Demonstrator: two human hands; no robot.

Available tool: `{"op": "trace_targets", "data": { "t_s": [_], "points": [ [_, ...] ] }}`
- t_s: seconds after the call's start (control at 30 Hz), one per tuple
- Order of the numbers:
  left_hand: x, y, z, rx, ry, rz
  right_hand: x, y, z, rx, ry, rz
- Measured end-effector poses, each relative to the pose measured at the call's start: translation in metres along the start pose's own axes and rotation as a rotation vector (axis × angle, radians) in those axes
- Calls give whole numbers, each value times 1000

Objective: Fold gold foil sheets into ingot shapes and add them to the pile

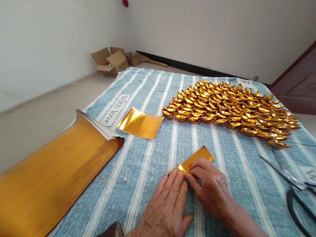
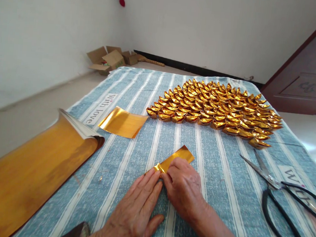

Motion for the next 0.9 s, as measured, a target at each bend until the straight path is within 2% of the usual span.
{"op": "trace_targets", "data": {
  "t_s": [0.9],
  "points": [
    [-1,0,4,-2,50,-13,1,2,1,-3,46,-10]
  ]
}}
Point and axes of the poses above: each hand's wrist, its own z-axis towards the middle knuckle, its own x-axis out of the palm, y = z × x, the point moved 10 cm from there along z, towards the middle knuckle, and after that the axes turned 6 degrees about y, right-handed, at the moved point
